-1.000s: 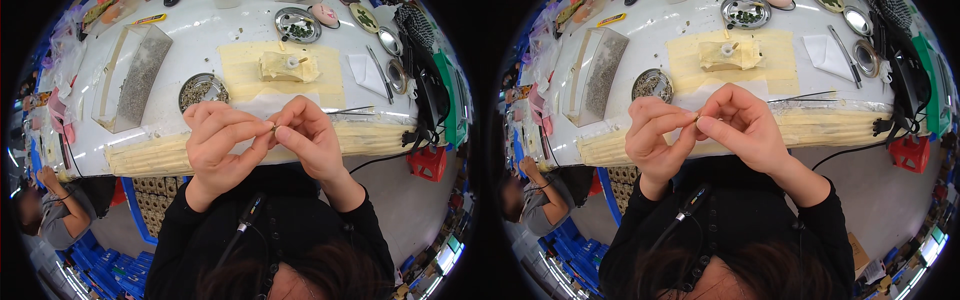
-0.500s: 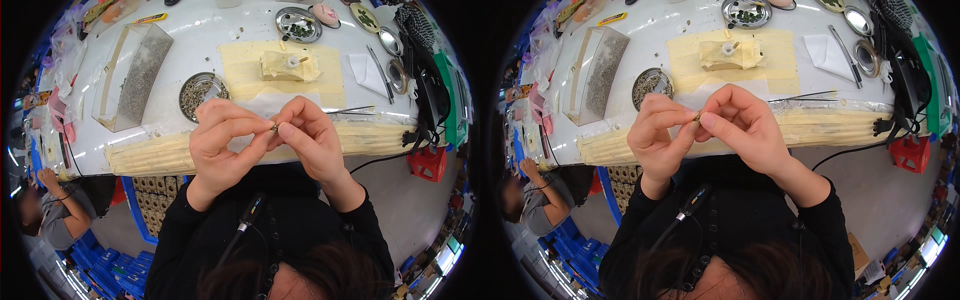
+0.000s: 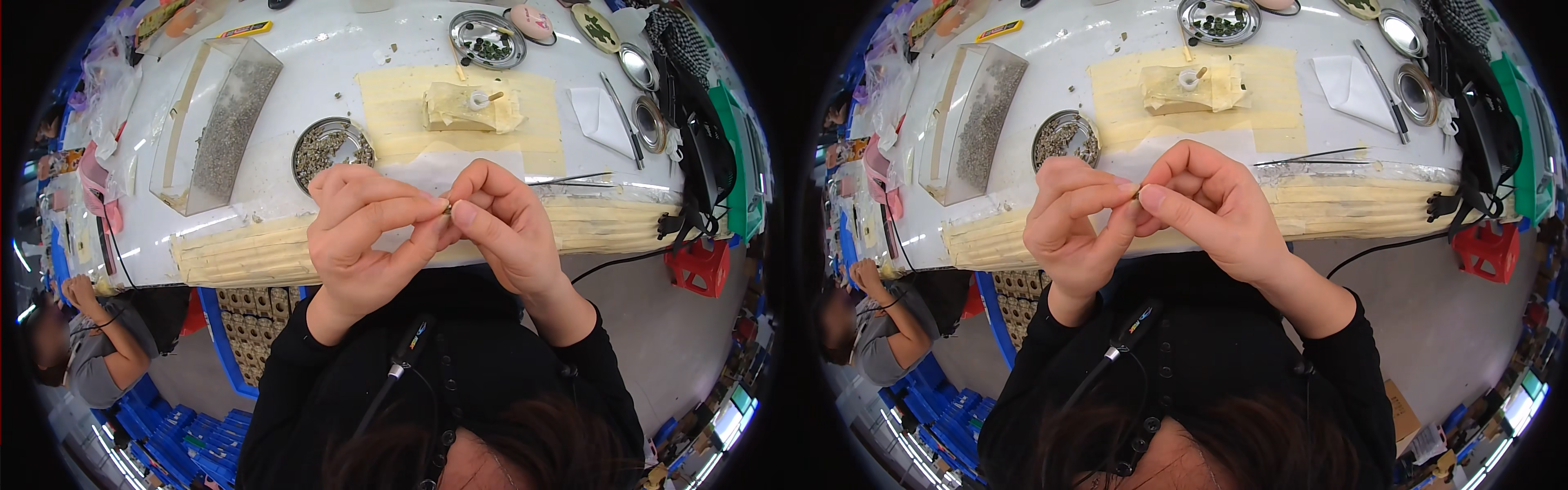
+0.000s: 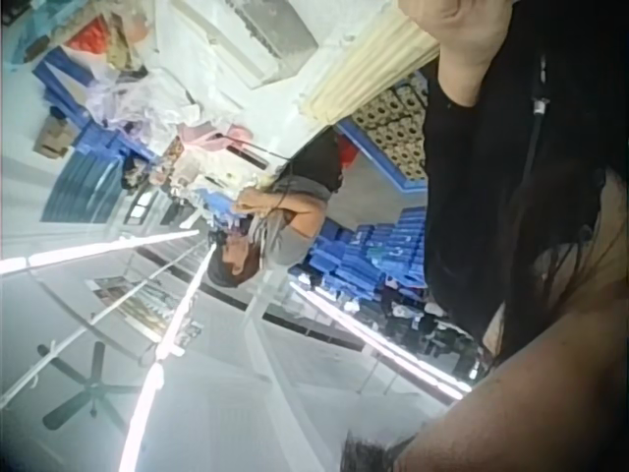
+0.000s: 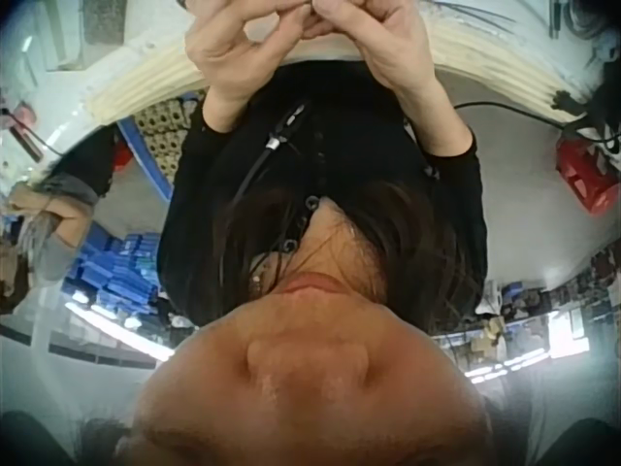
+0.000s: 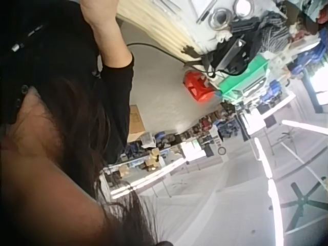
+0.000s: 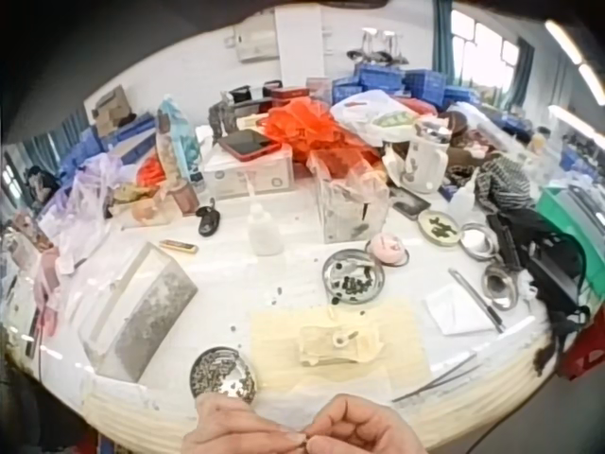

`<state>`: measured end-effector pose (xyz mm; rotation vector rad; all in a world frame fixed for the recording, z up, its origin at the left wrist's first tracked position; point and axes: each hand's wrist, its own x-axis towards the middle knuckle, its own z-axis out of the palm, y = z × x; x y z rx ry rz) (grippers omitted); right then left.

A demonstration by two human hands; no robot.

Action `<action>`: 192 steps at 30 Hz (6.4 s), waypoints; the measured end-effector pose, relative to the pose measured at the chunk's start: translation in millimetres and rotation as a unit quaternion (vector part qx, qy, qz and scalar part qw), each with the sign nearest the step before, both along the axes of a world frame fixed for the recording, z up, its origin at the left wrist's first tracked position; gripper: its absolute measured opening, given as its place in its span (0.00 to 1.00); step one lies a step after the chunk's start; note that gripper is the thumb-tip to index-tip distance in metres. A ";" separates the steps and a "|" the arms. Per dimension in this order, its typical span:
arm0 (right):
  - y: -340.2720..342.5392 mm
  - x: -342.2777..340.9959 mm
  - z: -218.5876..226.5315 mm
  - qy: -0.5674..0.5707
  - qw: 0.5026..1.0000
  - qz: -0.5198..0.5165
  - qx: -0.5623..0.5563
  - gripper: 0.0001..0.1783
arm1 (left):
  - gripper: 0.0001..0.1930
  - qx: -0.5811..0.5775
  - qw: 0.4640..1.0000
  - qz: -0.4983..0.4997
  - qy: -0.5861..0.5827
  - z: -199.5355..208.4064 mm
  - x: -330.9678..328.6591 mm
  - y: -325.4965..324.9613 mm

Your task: Assembling small metal and plastic components manually at an industrial workbench.

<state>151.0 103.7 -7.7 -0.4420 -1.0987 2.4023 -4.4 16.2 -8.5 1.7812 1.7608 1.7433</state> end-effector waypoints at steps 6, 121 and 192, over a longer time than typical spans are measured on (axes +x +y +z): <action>3.8 -1.5 7.6 -0.005 0.997 0.039 -0.068 0.07 | 0.15 0.007 0.995 0.024 0.098 5.2 -2.5 -4.2; -4.5 -4.7 1.7 -0.015 0.998 -0.050 0.046 0.06 | 0.09 -0.040 0.999 0.008 -0.004 4.1 -2.6 -0.8; -5.8 -2.2 5.4 -0.098 0.977 -0.075 0.171 0.06 | 0.13 -0.053 0.989 0.055 0.128 10.1 0.6 -9.6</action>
